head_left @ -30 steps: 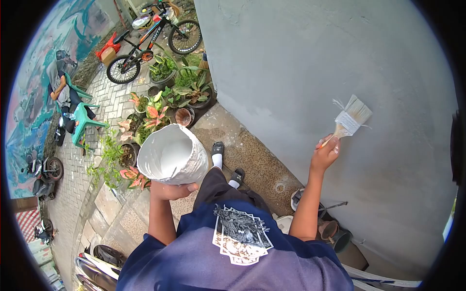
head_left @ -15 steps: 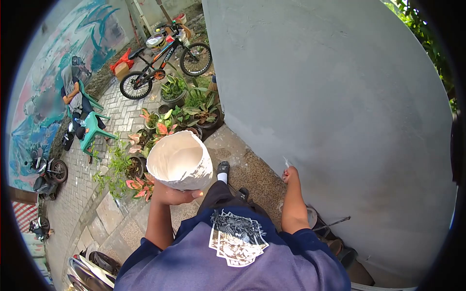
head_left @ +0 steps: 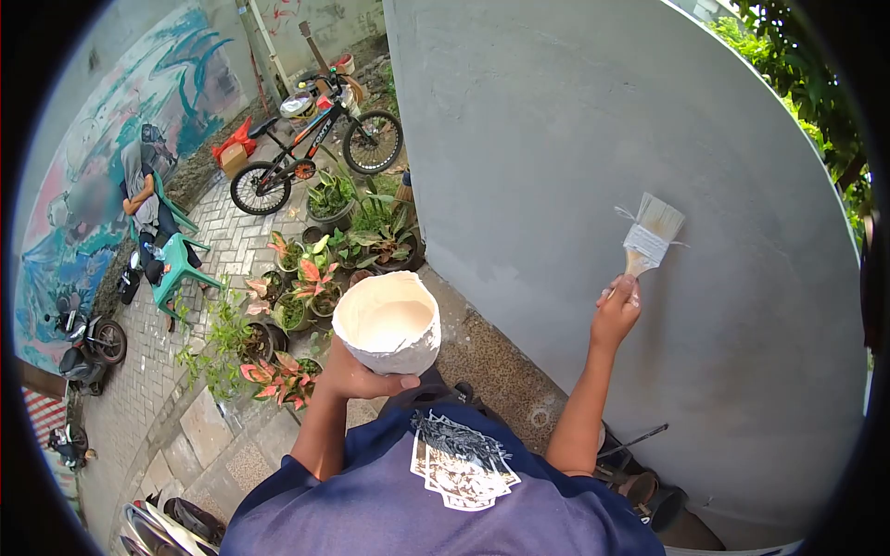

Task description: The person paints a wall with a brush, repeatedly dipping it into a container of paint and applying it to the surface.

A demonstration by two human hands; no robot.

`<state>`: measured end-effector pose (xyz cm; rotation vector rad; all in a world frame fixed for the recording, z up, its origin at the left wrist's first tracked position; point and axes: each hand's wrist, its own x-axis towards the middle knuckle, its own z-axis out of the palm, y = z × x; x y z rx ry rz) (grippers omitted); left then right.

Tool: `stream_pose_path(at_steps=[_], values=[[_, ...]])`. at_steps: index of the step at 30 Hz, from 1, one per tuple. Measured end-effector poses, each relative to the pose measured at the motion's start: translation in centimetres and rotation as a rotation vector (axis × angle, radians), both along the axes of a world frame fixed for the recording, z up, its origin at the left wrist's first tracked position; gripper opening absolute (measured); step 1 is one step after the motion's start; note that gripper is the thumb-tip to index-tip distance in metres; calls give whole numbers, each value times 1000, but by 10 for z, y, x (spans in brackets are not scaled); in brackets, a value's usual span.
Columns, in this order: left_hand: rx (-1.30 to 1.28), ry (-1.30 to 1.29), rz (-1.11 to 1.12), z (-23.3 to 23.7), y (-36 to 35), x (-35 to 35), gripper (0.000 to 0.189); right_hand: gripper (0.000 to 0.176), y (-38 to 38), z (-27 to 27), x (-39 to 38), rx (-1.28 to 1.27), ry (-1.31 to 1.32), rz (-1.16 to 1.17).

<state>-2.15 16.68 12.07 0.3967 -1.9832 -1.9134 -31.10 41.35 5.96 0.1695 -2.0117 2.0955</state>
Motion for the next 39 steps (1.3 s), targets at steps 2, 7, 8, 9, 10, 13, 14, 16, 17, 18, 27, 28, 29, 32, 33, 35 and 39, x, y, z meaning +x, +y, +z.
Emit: stream_pose_path(at_steps=[2, 7, 8, 9, 10, 13, 14, 16, 17, 18, 27, 28, 29, 32, 33, 35, 39], values=[[-42, 28, -3, 1, 3, -3, 90, 40, -2, -42, -11, 43, -118, -23], [-233, 58, -100, 4, -4, -1, 96, 43, 1, -268, -42, 550, 119, -321], [-190, 49, -104, 2, -4, 2, 96, 44, 2, -293, -38, 649, -21, -309], [-193, 39, -107, 0, -3, 6, 96, 44, 1, -285, -23, 422, -537, -165], [-113, -9, -93, 0, -1, 10, 96, 44, 3, -277, -8, 165, -1036, -13], [-85, 3, -107, -7, -5, 10, 95, 38, 21, -335, 42, -4, -1218, 48], [-127, 60, -127, -9, -8, 8, 94, 36, 19, -331, 71, 82, -1182, 24], [-105, 85, -161, -9, -12, 4, 94, 35, 35, -349, 121, 250, -1203, 144], [-75, 94, -187, -11, -14, 3, 93, 34, 43, -346, 141, 199, -1249, 148], [-71, 133, -216, -16, -18, 0, 91, 34, 47, -338, 155, 144, -1291, 151], [-55, 164, -525, -18, -74, -13, 91, 15, 59, -244, 139, 293, -503, -223], [-82, 142, -535, -20, -83, -9, 94, 17, 48, -202, 147, 230, -475, -238], [-107, 120, -544, -22, -94, -4, 97, 20, 33, -155, 160, 172, -444, -252], [-142, 150, -610, -21, -127, 11, 102, 21, 0, -70, 190, 179, -380, -338], [-124, 138, -633, -19, -137, 16, 102, 22, -8, -54, 198, 130, -278, -333], [-129, 139, -651, -21, -154, 24, 101, 24, -30, -20, 211, 84, -171, -344], [-126, 147, -709, -26, -178, 34, 100, 29, -76, 44, 241, -74, -100, -293]])
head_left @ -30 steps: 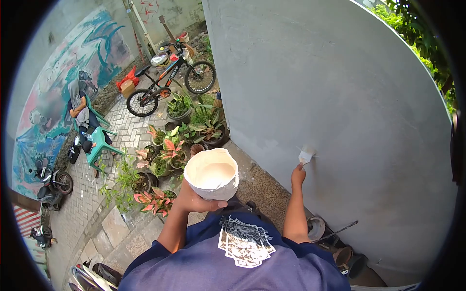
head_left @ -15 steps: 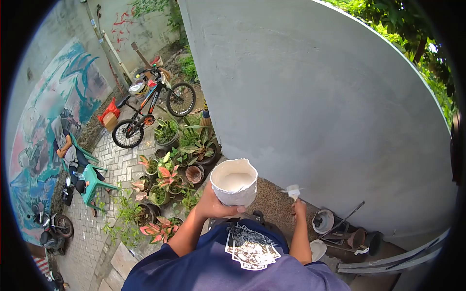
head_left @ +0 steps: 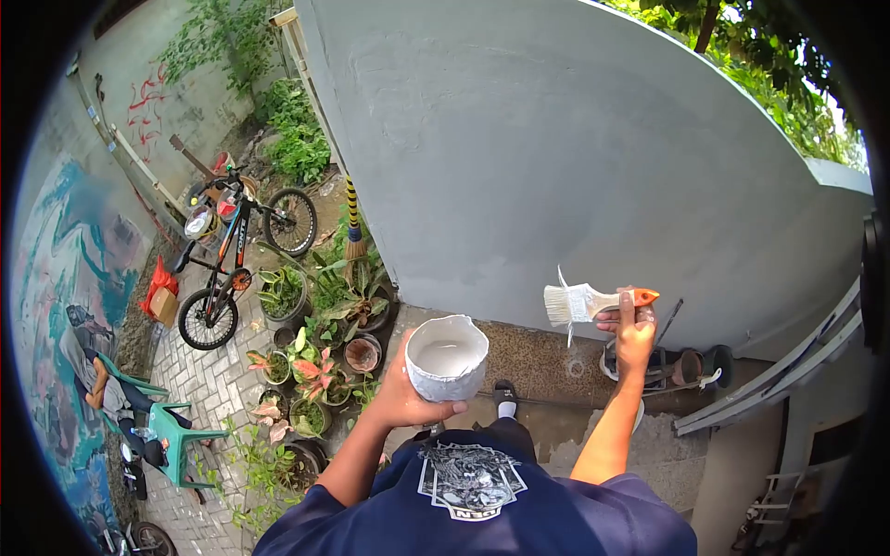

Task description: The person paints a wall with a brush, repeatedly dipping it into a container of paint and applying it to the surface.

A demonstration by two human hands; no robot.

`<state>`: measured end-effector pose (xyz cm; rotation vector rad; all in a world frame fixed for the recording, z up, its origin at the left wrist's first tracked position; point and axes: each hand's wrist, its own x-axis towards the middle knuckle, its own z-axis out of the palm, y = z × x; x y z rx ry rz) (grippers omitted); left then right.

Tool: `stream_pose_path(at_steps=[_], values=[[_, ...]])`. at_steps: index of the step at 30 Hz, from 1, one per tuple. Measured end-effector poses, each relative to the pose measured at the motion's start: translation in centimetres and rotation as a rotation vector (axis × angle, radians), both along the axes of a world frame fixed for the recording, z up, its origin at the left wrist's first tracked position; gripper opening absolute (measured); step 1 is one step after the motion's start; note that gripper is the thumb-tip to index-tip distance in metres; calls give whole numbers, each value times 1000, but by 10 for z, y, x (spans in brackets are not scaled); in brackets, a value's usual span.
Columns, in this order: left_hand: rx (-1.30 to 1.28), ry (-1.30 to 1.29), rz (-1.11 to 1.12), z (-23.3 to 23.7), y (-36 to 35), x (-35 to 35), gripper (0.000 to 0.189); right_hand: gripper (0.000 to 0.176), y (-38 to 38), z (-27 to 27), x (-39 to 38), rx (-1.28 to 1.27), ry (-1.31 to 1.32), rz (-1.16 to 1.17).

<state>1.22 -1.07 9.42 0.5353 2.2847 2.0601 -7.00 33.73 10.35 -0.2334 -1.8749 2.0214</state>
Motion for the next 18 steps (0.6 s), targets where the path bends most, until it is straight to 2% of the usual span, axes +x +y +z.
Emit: stream_pose_path(at_steps=[2, 9, 13, 15, 18], values=[[22, -3, -46, -2, -8, 4, 100, 27, -15, 13, 15, 89, 34, 49], [67, 78, -138, 3, -10, 6, 96, 25, -47, 54, 76, 111, 186, 8], [38, 133, -133, 5, -10, 14, 94, 26, -55, 85, 111, 165, 382, 1], [24, 148, -149, 3, -9, 16, 94, 29, -59, 98, 124, 239, 585, 43], [11, 170, -178, 5, -7, 20, 94, 35, -67, 114, 139, 212, 618, 135]])
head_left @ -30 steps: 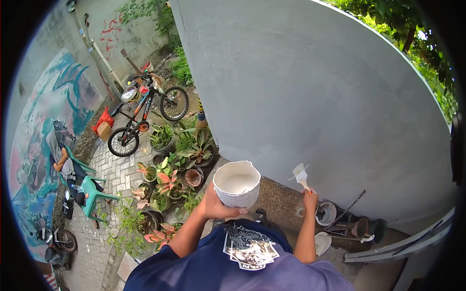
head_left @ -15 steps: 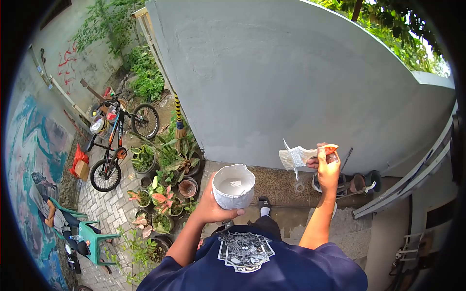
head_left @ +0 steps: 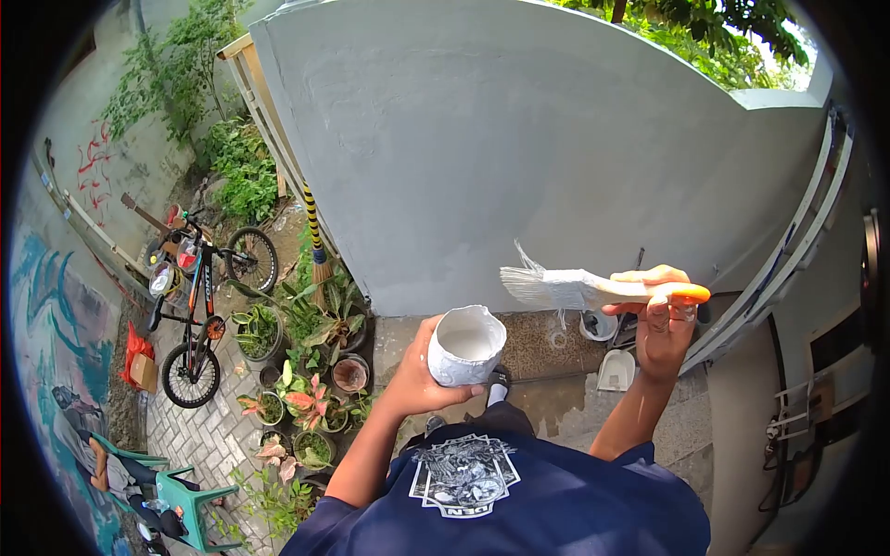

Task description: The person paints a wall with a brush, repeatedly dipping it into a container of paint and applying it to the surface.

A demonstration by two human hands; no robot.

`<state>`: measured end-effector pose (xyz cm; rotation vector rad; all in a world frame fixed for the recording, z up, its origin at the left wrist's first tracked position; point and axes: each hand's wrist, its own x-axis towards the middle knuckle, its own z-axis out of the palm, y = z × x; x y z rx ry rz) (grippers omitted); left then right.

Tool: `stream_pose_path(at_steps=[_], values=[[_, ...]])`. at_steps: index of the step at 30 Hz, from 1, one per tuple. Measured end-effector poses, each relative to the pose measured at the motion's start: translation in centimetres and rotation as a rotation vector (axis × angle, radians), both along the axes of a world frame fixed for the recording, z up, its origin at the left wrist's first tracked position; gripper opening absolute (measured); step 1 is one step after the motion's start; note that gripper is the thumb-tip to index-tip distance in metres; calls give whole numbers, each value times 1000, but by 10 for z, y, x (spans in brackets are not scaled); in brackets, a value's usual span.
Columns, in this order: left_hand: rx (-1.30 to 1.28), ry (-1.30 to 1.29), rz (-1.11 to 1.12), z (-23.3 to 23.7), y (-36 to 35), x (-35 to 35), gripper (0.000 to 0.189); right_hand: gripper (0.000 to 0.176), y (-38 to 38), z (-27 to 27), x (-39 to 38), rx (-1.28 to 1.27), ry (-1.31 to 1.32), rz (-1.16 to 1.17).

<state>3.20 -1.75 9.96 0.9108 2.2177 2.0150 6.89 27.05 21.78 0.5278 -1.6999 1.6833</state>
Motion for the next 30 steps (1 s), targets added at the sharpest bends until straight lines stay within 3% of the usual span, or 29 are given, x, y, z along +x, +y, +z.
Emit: stream_pose_path(at_steps=[4, 11, 22, 27, 30], values=[[-22, 46, -26, 15, 2, 4, 95, 46, -7, 26, 3, 70, -28, 57], [40, 159, -5, 29, 4, 4, 92, 43, -18, 74, 0, 165, 78, 132], [66, 258, 61, 46, 6, 6, 94, 46, -18, 103, 21, 275, 214, 72], [86, 309, 94, 48, 5, 8, 92, 42, -28, 114, 31, 428, 195, 150], [66, 305, 83, 49, 4, 10, 91, 42, -39, 104, 30, 283, 143, 152]])
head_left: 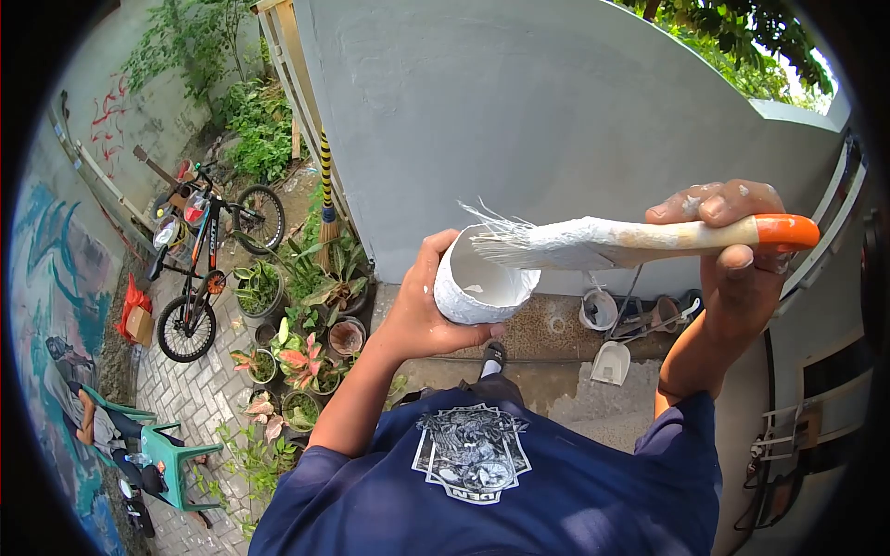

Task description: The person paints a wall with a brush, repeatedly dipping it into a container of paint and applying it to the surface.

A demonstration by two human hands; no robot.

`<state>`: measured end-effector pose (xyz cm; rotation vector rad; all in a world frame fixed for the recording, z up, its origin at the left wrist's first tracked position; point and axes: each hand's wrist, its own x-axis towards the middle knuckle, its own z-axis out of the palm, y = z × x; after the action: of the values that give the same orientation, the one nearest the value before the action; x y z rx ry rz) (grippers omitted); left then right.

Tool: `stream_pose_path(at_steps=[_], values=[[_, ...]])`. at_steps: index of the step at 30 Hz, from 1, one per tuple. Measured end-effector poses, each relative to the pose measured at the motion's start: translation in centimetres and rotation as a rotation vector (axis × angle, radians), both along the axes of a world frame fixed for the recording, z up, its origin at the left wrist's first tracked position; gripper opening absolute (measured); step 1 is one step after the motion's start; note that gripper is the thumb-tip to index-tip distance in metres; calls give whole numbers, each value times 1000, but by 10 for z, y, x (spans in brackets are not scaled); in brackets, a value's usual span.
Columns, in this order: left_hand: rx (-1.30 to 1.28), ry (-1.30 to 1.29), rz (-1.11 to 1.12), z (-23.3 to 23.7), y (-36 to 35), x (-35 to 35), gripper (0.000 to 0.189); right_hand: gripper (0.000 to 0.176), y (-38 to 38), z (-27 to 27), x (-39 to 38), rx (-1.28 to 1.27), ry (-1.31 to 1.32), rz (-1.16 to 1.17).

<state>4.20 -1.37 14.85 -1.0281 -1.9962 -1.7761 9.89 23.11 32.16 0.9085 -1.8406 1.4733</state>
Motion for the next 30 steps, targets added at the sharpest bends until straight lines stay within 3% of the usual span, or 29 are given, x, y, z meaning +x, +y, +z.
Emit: stream_pose_path(at_steps=[6, 8, 9, 16, 22, 25, 30], values=[[48, -63, -31, 8, 5, 3, 91, 23, -24, 2, -2, -24, -147, 142], [55, -47, -33, 7, 7, 1, 90, 18, -23, 7, -10, 304, -146, 199], [61, -32, -35, 7, 8, 0, 90, 19, -25, 12, -15, 472, -50, 173], [13, -8, 37, 13, 9, 2, 89, 23, -31, 8, -21, 661, 119, 188], [58, -11, 22, 12, 13, 0, 90, 24, -32, -8, -27, 711, 276, 150], [53, -15, 43, 14, 13, -3, 88, 22, -32, -15, -27, 816, 501, 83], [53, -21, 58, 13, 13, -8, 88, 20, -29, -16, -27, 803, 577, 54]])
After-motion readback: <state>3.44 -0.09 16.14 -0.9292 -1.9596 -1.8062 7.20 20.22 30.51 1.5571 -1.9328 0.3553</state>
